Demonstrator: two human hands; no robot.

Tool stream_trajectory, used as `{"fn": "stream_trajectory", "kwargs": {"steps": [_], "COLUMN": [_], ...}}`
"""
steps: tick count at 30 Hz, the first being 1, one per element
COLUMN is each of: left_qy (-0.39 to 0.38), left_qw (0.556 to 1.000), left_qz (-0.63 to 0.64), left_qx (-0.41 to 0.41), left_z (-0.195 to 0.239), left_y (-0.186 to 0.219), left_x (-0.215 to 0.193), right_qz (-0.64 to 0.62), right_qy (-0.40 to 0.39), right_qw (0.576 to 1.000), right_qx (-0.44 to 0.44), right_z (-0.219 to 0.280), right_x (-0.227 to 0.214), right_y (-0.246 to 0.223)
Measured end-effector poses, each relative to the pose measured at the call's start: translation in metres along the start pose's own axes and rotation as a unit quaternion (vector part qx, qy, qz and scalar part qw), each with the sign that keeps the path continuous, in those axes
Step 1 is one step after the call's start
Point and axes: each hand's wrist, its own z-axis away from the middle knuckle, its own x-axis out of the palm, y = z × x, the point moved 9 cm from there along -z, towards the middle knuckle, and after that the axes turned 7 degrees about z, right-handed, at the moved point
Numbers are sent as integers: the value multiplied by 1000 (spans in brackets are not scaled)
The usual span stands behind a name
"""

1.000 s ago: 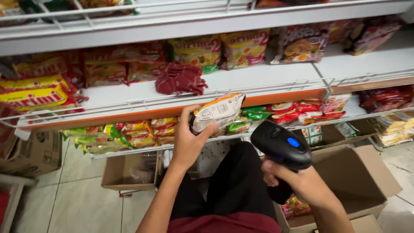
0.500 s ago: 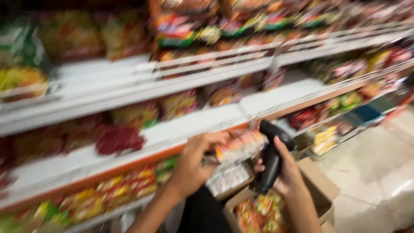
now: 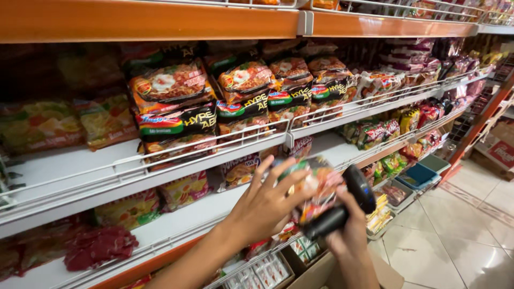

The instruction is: The person sits on the floor and restocks instant noodle packets onto shelves. They use a barcode scanner to scan the packets and a cloth to wipe them before placing them on the shelf.

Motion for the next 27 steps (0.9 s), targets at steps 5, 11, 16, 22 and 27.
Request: {"fn": "stream_trajectory", "kwargs": {"steps": [5, 11, 16, 22, 27], "left_qy": [46, 80, 113, 156, 103], "left_qw": [997, 996, 989, 968, 946], "left_qz": [55, 22, -48, -145, -258], "left_qx": [-19, -43, -86, -129, -170], "left_z": [-38, -69, -79, -74, -72], "left_y": [-6, -29, -57, -78, -84], "left_x": [-10, -23, -51, -88, -80], "right_qz": [-48, 18, 18, -19, -15], "right_qy": [-93, -141, -160, -202, -194], "right_qw": [992, 985, 985, 978, 981], "right_qx": [-67, -101, -67, -41, 8], "right_z": [-65, -96, -110, -146, -160], "right_x": [14, 85, 164, 228, 251], "right_y": [-46, -70, -62, -34, -19]}}
